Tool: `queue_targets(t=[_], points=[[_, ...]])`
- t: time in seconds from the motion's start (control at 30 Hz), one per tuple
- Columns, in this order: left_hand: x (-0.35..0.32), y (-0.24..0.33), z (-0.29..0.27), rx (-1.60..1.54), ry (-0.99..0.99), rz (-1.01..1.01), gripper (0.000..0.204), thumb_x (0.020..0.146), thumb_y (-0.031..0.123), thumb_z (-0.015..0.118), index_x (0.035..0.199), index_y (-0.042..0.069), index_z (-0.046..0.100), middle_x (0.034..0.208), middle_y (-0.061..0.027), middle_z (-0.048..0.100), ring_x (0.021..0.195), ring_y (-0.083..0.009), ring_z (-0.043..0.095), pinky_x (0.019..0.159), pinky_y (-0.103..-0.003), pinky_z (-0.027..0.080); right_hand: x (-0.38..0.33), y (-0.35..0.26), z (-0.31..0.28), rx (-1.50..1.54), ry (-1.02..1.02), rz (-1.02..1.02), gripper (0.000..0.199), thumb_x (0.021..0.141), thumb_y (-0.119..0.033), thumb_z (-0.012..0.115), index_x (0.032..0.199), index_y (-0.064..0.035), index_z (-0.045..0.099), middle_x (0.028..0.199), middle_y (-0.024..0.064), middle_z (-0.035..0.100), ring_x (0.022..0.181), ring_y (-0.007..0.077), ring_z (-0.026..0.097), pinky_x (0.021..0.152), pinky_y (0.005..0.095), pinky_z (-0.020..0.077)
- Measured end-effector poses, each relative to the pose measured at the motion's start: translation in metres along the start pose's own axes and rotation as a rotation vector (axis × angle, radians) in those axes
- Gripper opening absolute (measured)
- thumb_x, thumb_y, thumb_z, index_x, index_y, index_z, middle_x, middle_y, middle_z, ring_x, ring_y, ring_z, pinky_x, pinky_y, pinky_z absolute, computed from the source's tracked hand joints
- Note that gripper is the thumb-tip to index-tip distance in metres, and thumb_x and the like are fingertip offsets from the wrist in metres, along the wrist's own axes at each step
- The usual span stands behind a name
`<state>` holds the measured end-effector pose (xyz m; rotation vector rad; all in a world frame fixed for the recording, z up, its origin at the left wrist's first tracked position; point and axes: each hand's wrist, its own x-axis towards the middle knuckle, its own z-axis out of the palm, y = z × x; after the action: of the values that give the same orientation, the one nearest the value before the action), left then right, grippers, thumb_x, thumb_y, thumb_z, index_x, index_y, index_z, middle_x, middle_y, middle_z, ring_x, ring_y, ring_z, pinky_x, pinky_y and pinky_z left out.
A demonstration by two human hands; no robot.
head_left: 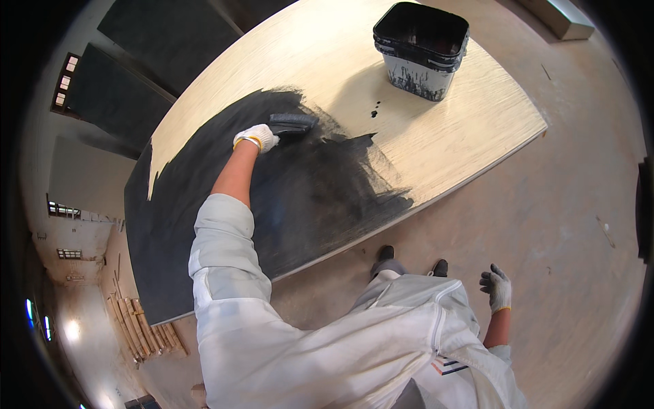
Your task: The person applies black paint to a large wooden board using a brush. They repeatedly dip the brush into a paint container and spread the paint across the surface in broad strokes.
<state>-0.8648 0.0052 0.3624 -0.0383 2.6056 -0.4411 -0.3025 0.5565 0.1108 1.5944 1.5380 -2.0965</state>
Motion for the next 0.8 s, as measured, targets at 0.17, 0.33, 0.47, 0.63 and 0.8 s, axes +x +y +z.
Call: queue_targets(t=[0.17, 0.33, 0.47, 0.63, 0.8], points=[[0.054, -0.009, -0.014, 0.013, 0.004, 0.036, 0.056, 0.099, 0.047, 0.066, 0.138, 0.009, 0.072, 0.144, -0.0156, 0.069, 0.136, -0.0343, 0.065, 0.111, -0.045, 0.051, -0.019, 0.02, 0.001, 0.05, 0.074, 0.034, 0.058, 0.1, -0.009, 0.062, 0.157, -0.0037, 0.052, 0.105, 0.0172, 0.077, 0.071, 0.0227, 0.073, 0.056, 0.0338, 0.0585], [0.095, -0.009, -0.02, 0.004, 0.035, 0.062, 0.056, 0.098, 0.047, 0.066, 0.138, 0.008, 0.072, 0.144, -0.017, 0.069, 0.136, -0.036, 0.065, 0.111, -0.046, 0.052, -0.032, 0.039, 0.005, 0.117, 0.072, 0.039, 0.062, 0.101, -0.01, 0.059, 0.161, -0.0028, 0.044, 0.103, 0.0166, 0.075, 0.073, 0.0253, 0.072, 0.056, 0.0367, 0.0587], [0.108, -0.007, -0.018, 0.026, 0.06, 0.108, 0.059, 0.099, 0.05, 0.066, 0.136, 0.004, 0.072, 0.144, -0.0214, 0.067, 0.137, -0.0383, 0.063, 0.113, -0.047, 0.051, -0.033, 0.041, 0.016, 0.1, 0.092, 0.06, 0.058, 0.1, -0.01, 0.063, 0.157, -0.0038, 0.052, 0.103, 0.0166, 0.077, 0.072, 0.0231, 0.073, 0.057, 0.034, 0.0589], [0.099, -0.007, 0.008, -0.003, 0.071, 0.123, 0.057, 0.1, 0.05, 0.064, 0.131, 0.003, 0.075, 0.137, -0.0249, 0.07, 0.131, -0.0417, 0.066, 0.108, -0.048, 0.053, -0.022, 0.021, 0.021, 0.082, 0.017, 0.044, 0.056, 0.102, -0.01, 0.059, 0.157, -0.0024, 0.052, 0.104, 0.0168, 0.077, 0.075, 0.0237, 0.074, 0.06, 0.0342, 0.0599], [0.0, 0.041, 0.017, -0.072, 0.079, 0.064, 0.059, 0.102, 0.053, 0.061, 0.131, 0.005, 0.074, 0.14, -0.0229, 0.069, 0.133, -0.0411, 0.065, 0.111, -0.048, 0.052, 0.011, -0.006, 0.007, -0.015, -0.058, 0.082, 0.055, 0.103, -0.009, 0.056, 0.157, -0.0008, 0.051, 0.107, 0.0175, 0.077, 0.077, 0.0237, 0.075, 0.061, 0.0348, 0.0603]])
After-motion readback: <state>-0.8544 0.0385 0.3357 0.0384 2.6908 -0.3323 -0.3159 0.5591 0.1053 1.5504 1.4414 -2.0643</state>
